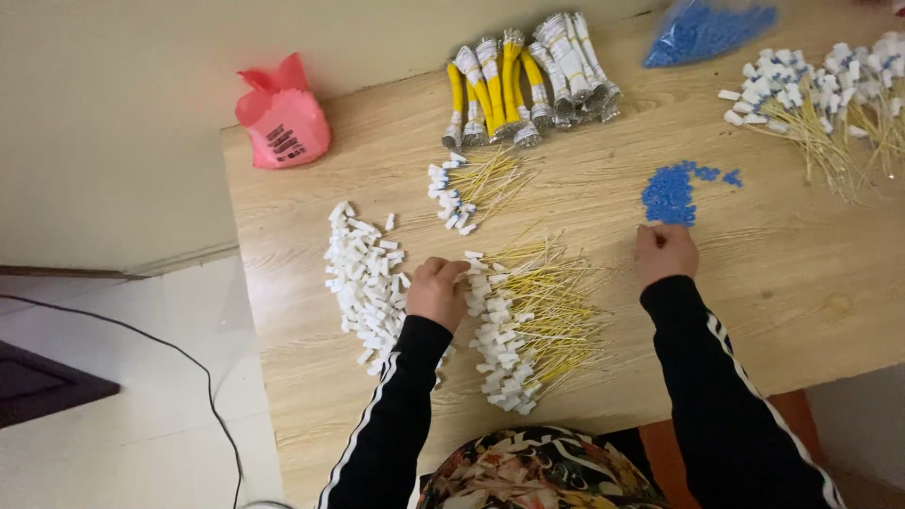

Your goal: Assembling small electronic components by attaching blue caps to wired white bases

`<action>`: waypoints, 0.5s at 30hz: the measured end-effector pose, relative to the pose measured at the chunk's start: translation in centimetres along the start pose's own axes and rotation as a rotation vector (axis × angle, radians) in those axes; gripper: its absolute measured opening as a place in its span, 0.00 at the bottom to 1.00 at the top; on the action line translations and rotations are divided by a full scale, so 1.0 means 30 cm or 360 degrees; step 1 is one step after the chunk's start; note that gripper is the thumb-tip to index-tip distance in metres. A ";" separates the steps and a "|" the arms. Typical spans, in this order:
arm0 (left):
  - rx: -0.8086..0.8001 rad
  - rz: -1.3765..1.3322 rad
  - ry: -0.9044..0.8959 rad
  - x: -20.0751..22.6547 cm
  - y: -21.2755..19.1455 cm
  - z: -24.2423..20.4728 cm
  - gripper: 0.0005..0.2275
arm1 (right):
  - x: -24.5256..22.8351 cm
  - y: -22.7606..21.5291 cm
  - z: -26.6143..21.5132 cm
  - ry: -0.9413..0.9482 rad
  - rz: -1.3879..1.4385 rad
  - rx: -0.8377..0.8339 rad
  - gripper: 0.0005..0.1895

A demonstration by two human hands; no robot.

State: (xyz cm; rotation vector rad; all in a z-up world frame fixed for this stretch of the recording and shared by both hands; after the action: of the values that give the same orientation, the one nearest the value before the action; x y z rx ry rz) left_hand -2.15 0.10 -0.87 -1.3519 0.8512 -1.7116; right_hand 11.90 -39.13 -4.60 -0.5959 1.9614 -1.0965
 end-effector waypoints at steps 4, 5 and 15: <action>-0.0256 -0.0078 -0.0148 -0.029 0.018 -0.037 0.20 | -0.035 -0.023 -0.127 -0.0014 0.0659 -0.0352 0.10; -0.0247 -0.0171 -0.0193 -0.053 0.039 -0.047 0.18 | -0.073 -0.061 -0.186 -0.0043 0.0902 -0.0378 0.10; -0.0394 -0.0348 -0.0277 -0.124 0.092 -0.069 0.12 | -0.197 -0.136 -0.413 -0.0045 0.1494 -0.0775 0.06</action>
State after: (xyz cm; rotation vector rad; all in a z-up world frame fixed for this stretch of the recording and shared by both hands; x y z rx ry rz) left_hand -3.21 2.16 -5.38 -1.7897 0.8616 -1.6597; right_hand 5.22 -31.07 5.17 0.1106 2.1088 -0.0311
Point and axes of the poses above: each hand's wrist, its own z-axis towards the middle knuckle, its own y-axis out of the palm, x = y × z, the point moved 7 cm from there along z, towards the middle knuckle, and after that the axes turned 15 degrees about y, right-handed, at the moved point
